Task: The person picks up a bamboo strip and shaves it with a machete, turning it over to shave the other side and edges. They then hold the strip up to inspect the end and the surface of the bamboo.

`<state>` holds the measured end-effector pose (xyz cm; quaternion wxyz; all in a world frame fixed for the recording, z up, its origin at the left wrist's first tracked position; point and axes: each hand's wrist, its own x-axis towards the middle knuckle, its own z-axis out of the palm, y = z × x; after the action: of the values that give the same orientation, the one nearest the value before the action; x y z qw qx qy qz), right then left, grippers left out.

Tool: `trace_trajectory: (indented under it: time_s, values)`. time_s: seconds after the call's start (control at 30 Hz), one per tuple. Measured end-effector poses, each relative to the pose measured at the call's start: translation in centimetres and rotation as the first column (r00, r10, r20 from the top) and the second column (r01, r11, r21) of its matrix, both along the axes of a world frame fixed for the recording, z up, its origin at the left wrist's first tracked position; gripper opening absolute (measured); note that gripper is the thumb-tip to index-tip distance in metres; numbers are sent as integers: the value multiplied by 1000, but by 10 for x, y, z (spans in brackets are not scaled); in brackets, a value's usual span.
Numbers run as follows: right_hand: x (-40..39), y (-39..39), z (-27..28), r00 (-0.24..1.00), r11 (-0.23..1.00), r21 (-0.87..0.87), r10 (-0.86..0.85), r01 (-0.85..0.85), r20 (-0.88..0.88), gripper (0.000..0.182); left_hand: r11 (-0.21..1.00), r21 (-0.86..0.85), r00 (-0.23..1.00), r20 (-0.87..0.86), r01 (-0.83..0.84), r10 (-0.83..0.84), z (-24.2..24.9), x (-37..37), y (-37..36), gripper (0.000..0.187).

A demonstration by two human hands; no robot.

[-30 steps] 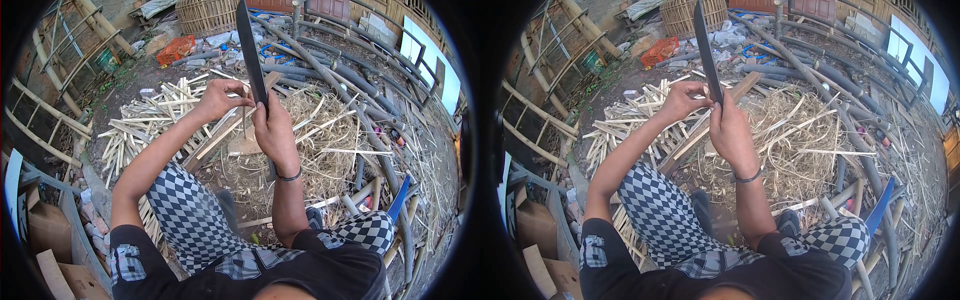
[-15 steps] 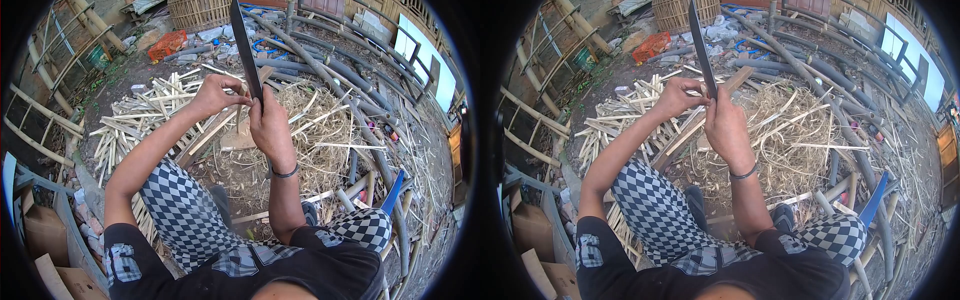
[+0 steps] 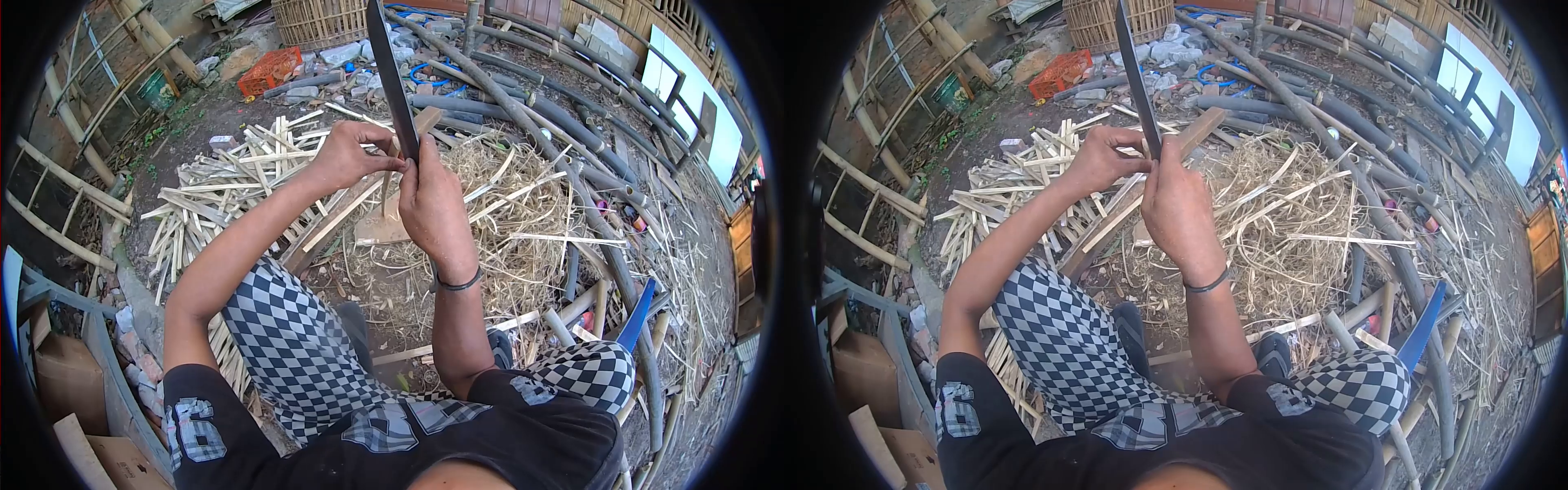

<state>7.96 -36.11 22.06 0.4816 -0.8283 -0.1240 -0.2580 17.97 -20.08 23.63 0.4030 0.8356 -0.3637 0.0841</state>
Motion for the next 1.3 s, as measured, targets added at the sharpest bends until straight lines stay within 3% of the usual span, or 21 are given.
trace_trajectory:
  time_s: [0.13,0.17,0.3,0.4,0.47,0.5,0.53,0.6,0.63,0.73,0.87,1.13,1.3]
  values:
    - [1,1,4,1000,1000,-26,4,-5,-21,26,999,-54,1000,-7,-5,5,-7,3,1,25]
    - [1,1,4,999,999,-47,-11,9,-30,27,999,40,998,-60,-34,36,-9,4,2,35]
    - [1,2,5,996,997,-68,-47,41,-79,30,998,42,998,-52,-45,47,-10,0,-1,36]
    - [-2,6,7,990,991,-90,-105,97,-91,32,1000,-15,987,-159,3,-5,-12,1,-1,39]
    - [-4,9,7,988,988,-103,-126,117,-93,33,998,62,996,-87,13,-8,-18,6,2,40]
    - [-6,11,7,985,985,-116,-140,128,-97,34,980,197,999,29,31,-37,-22,12,8,35]
    - [-8,12,8,985,984,-118,-146,135,-94,34,980,195,999,32,37,-44,-22,12,8,35]
    - [-11,14,11,979,978,-159,-156,134,-130,35,976,146,966,-226,161,-126,-22,10,8,31]
    - [-12,14,11,978,976,-160,-166,145,-127,35,967,180,982,-93,179,-164,-22,6,8,26]
    - [-16,9,14,976,975,-174,-165,140,-142,36,960,222,983,26,172,-183,-32,7,6,25]
    - [-22,8,23,972,975,-196,-142,105,-185,35,973,59,962,148,224,-230,-44,5,2,21]
    - [-42,16,39,975,961,-236,-178,144,-133,27,965,56,953,153,255,-261,-30,-6,2,19]
    - [-38,11,38,979,969,-208,-160,132,-126,32,961,19,951,146,274,-274,-26,-10,-2,21]
